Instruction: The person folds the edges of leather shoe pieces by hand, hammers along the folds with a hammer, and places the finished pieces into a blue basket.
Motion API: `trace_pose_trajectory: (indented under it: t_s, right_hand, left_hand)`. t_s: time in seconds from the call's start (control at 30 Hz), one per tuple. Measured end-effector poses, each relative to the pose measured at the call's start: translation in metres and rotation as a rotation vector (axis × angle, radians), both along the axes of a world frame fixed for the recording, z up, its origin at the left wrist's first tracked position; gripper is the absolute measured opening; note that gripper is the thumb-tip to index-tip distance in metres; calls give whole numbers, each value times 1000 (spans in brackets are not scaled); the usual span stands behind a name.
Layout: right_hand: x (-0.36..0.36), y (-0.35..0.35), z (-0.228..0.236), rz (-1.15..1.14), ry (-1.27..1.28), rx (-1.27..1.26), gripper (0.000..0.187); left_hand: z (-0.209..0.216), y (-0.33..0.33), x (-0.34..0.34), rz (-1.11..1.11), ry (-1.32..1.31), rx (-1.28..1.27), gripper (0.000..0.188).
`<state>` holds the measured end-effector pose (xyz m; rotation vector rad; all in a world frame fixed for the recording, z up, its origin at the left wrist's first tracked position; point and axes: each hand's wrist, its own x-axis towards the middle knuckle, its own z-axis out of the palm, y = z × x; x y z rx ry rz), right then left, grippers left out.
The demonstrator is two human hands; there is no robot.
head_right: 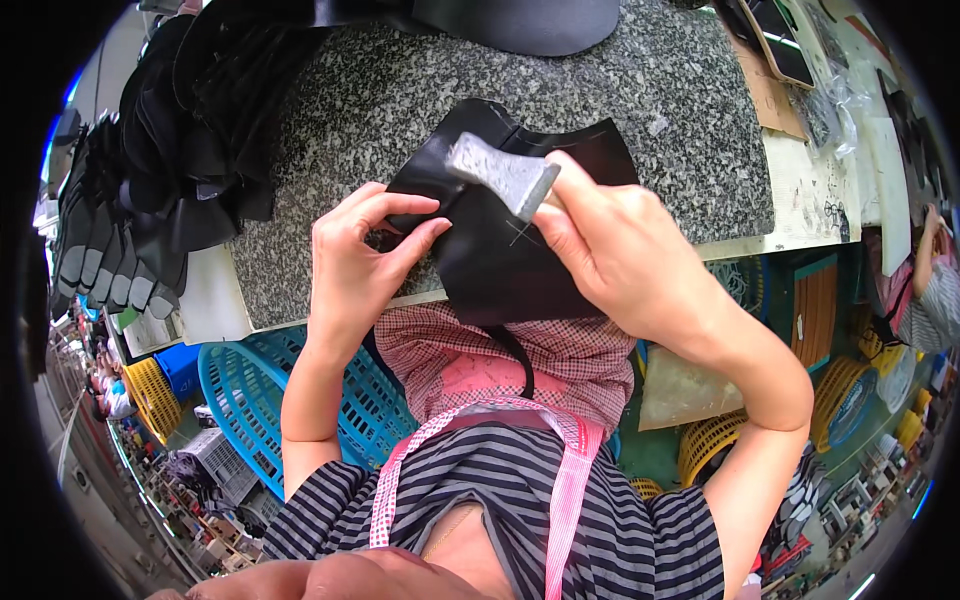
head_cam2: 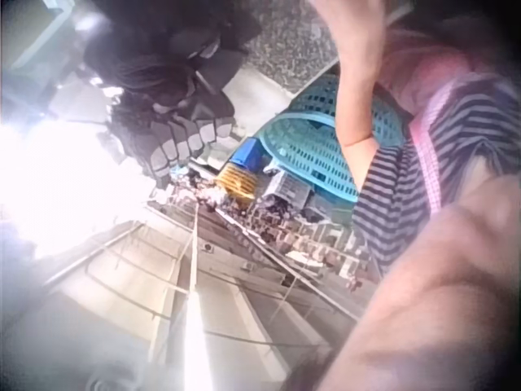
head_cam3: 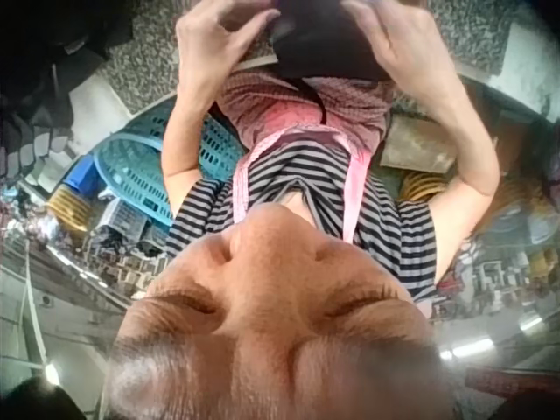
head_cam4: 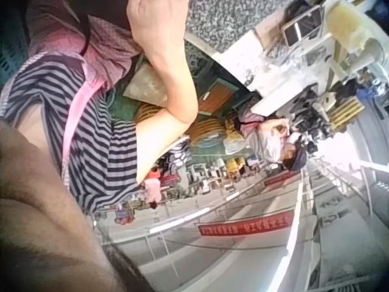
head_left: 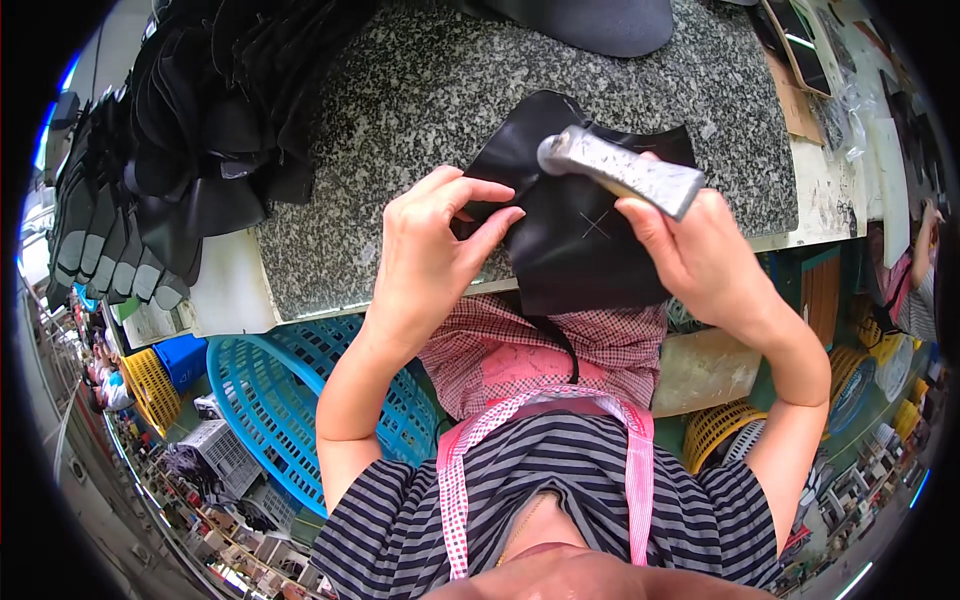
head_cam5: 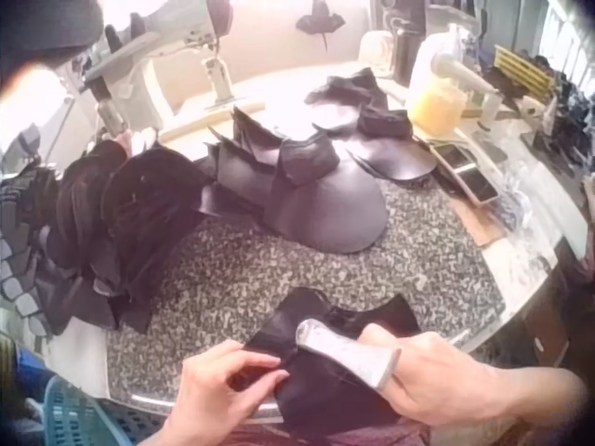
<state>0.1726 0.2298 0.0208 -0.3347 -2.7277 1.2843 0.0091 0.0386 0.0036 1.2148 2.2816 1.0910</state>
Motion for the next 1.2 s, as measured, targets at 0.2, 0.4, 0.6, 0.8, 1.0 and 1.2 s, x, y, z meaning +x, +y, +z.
trace_pose_trajectory:
  t_s: [0.2,0.4,0.6,0.8,1.0,1.2]
  right_hand:
    - [5,-6,10,111,67,72,20]
    - [-4,-11,14,-28,224,79,14]
    - [2,-15,-10,-10,-99,-78,26]
    - [4,-14,-23,19,32,-40,25]
    - [4,-16,-20,-2,16,-42,29]
    - [3,-17,-23,2,57,-28,26]
  left_hand:
    - [2,-1,-1,-14,-6,-12,19]
    - [-2,-5,-4,-24,0,-28,18]
    - [-15,-18,-14,-136,207,141,16]
    - [-10,-13,-22,-93,-71,91,18]
    - [1,-10,-30,-189,83,22,20]
    - [1,-10,-35,-174,-2,16,20]
